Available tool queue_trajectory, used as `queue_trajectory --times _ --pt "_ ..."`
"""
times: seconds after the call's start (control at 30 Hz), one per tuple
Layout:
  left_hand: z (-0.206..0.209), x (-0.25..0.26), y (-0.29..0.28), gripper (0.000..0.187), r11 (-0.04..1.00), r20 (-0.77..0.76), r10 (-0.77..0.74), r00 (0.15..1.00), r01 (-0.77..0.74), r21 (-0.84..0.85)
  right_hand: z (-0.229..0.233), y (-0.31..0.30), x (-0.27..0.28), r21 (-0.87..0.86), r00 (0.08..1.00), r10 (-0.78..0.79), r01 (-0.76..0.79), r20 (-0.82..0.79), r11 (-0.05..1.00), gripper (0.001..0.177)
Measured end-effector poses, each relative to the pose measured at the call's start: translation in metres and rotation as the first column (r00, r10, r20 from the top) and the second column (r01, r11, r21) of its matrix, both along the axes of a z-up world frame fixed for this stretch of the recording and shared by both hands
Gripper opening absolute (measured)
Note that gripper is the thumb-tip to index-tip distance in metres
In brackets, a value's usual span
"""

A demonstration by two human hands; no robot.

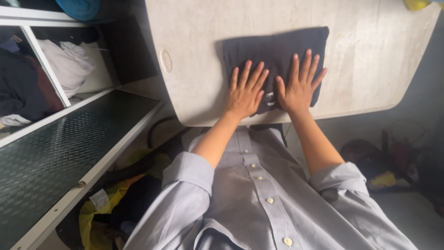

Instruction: The person folds a dark t-shirt on a white table, smoothing and aligning the fabric, then folds it into a compact rectangle and places it into a nearby drawer.

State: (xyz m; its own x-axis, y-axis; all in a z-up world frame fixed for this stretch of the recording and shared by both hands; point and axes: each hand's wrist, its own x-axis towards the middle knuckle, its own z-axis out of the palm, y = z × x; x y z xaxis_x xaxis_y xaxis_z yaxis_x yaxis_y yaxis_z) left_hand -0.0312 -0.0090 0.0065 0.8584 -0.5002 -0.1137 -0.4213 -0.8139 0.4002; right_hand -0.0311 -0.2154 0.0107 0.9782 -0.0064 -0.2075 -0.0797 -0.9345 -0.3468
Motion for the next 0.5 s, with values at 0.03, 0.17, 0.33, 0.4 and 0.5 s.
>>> queue_trajectory --times 0.03,0.17,0.33,0.4,0.5 --pt "-0.004 -0.004 0.003 0.069 1.0 -0.001 -0.006 1.0 0.006 0.001 -0.003 -0.001 -0.009 0.002 1.0 -0.01 0.01 0.029 1.0 0.077" --pt "-0.01 -0.005 0.011 0.07 0.999 0.002 -0.039 0.999 0.039 -0.023 -0.015 -0.005 -0.021 -0.043 0.996 0.032 -0.029 0.078 0.999 0.073" --pt "-0.011 -0.001 0.008 0.071 0.999 -0.031 -0.039 0.999 0.039 -0.004 -0.021 -0.006 -0.022 -0.086 0.991 0.026 -0.015 0.128 0.996 0.073" --pt "-0.009 -0.004 0.007 0.071 0.999 -0.02 -0.04 0.999 0.04 0.006 -0.017 -0.005 -0.021 -0.079 0.991 0.024 -0.013 0.134 0.997 0.073" --pt "-0.003 -0.001 0.009 0.07 0.999 0.048 -0.031 0.998 0.03 0.01 -0.011 -0.001 -0.012 -0.077 0.982 0.036 -0.022 0.187 0.997 0.074"
